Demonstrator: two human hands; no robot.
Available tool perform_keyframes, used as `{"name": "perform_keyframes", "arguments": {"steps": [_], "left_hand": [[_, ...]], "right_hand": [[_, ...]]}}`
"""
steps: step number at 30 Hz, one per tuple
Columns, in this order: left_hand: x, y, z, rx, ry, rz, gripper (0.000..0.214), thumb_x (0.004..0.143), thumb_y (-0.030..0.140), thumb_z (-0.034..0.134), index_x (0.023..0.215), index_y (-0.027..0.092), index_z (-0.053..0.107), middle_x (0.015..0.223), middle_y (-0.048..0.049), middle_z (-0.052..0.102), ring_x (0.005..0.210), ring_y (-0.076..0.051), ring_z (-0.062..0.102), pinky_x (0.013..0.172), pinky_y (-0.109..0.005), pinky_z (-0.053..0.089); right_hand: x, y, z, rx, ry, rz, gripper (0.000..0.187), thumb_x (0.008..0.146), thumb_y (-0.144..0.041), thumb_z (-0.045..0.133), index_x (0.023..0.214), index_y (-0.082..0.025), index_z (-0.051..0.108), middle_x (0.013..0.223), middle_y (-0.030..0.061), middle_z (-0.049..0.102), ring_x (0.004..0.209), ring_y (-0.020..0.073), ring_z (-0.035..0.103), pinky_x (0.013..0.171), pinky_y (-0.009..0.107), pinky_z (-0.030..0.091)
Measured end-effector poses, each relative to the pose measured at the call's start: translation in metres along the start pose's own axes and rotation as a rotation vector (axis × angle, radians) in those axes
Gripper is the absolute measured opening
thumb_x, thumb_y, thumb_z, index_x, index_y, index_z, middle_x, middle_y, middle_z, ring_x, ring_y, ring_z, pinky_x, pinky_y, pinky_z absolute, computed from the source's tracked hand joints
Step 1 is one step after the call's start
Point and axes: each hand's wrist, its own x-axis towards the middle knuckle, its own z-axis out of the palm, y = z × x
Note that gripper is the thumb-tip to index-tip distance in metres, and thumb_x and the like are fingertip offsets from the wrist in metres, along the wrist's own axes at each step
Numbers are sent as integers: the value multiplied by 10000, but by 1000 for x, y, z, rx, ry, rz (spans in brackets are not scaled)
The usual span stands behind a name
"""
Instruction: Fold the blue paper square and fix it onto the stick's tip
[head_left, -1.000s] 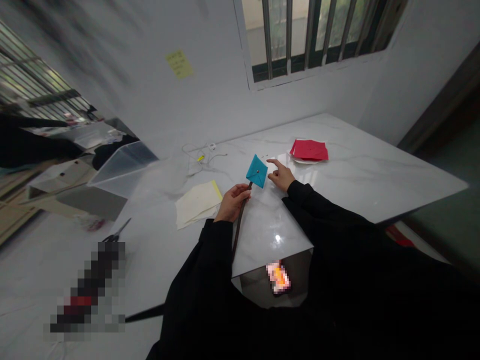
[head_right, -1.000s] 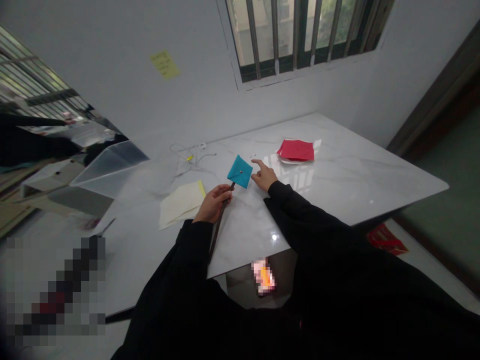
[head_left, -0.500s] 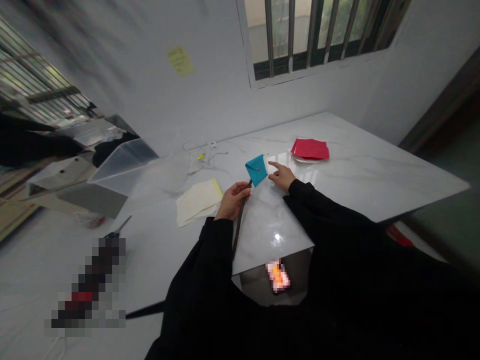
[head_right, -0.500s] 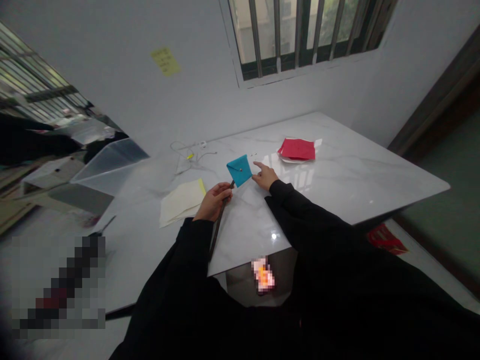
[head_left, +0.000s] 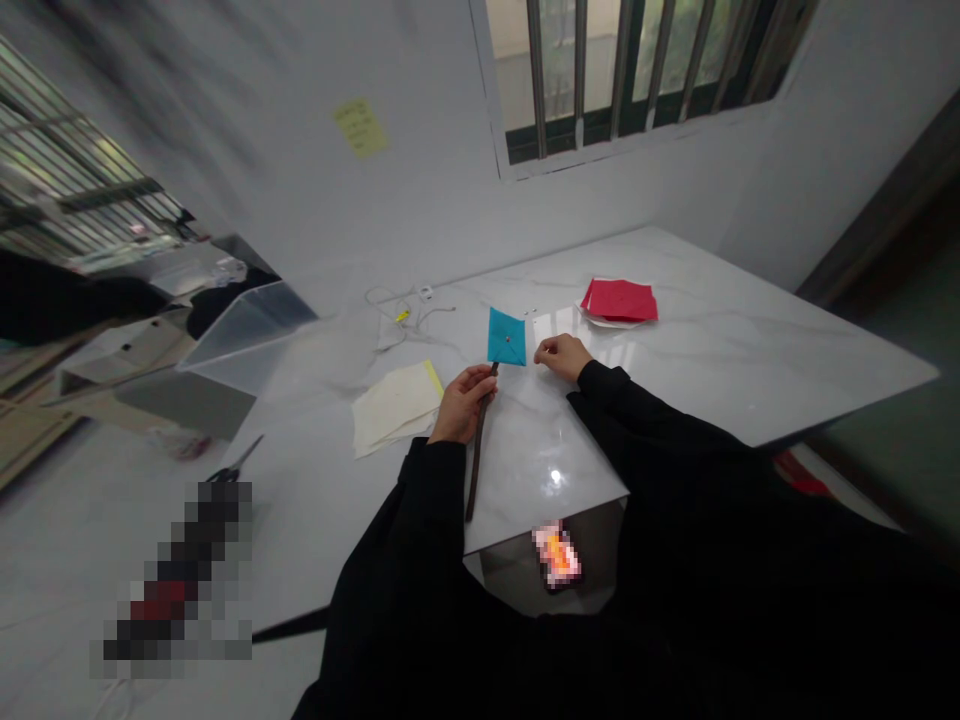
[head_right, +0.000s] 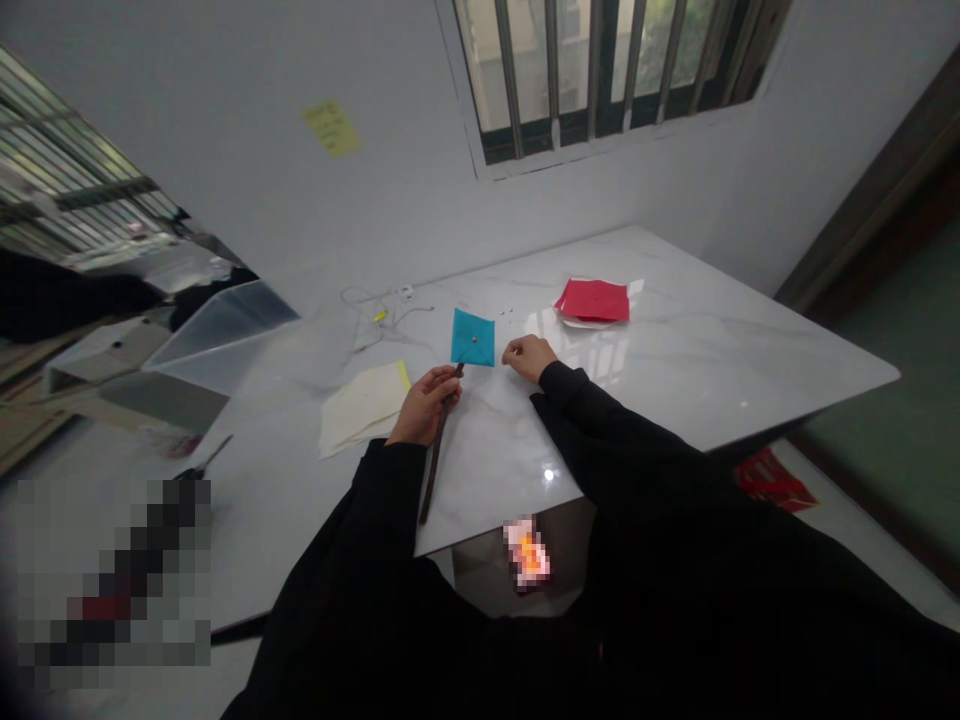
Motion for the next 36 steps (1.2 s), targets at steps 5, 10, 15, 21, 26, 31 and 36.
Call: {"name": "perform_keyframes", "arguments": {"steps": [5,10,15,21,26,31,36], "left_hand": [[0,1,0,21,-10,-18,432,598,325,945,931,192,704,926,-30,717,714,-112,598,670,-258,472],[-3,2,2,36,-40,-26,431,591,320,947,927,187,711,943,-37,724,707,-111,593,669,-262,472],[-4,3,5,55,-92,-33,431,577,309,949,915,177,717,911,-17,716,701,-96,581,662,-236,461],[-3,3,4,38,-75,-33,442,572,303,951,919,175,708,892,-15,715,687,-96,582,660,-245,461],[-3,2,3,36,-73,-40,446,575,297,954,927,173,710,899,-17,715,686,-97,591,655,-245,461],[-1,1,1,11,-31,-20,443,581,313,954,920,176,704,921,-25,723,694,-95,592,650,-235,471],[2,0,-1,-17,-2,-12,447,584,310,956,931,185,704,895,-17,711,719,-96,603,654,-219,480]], "right_hand": [[1,3,0,78,122,35,325,785,-190,597,1079,-187,736,596,-44,592,618,166,556,746,281,420],[-1,3,-2,75,166,-21,501,783,-193,570,1272,-173,679,596,-45,588,603,172,538,767,295,434],[-2,3,-3,40,164,-140,696,806,-172,575,1501,-218,567,626,-44,623,618,166,557,773,288,445],[0,5,-2,-37,113,-91,454,821,-164,601,1244,-212,757,650,-23,641,655,155,574,735,272,422],[1,3,-3,-41,105,-66,549,839,-169,614,1382,-194,684,691,-20,682,685,151,597,773,259,441],[-2,1,-7,-146,-29,-19,267,882,-224,583,900,-182,846,736,36,728,736,170,634,743,263,428],[0,-2,-8,-135,-1,-31,279,880,-200,568,848,-176,844,752,39,731,745,164,626,738,264,406]]}}
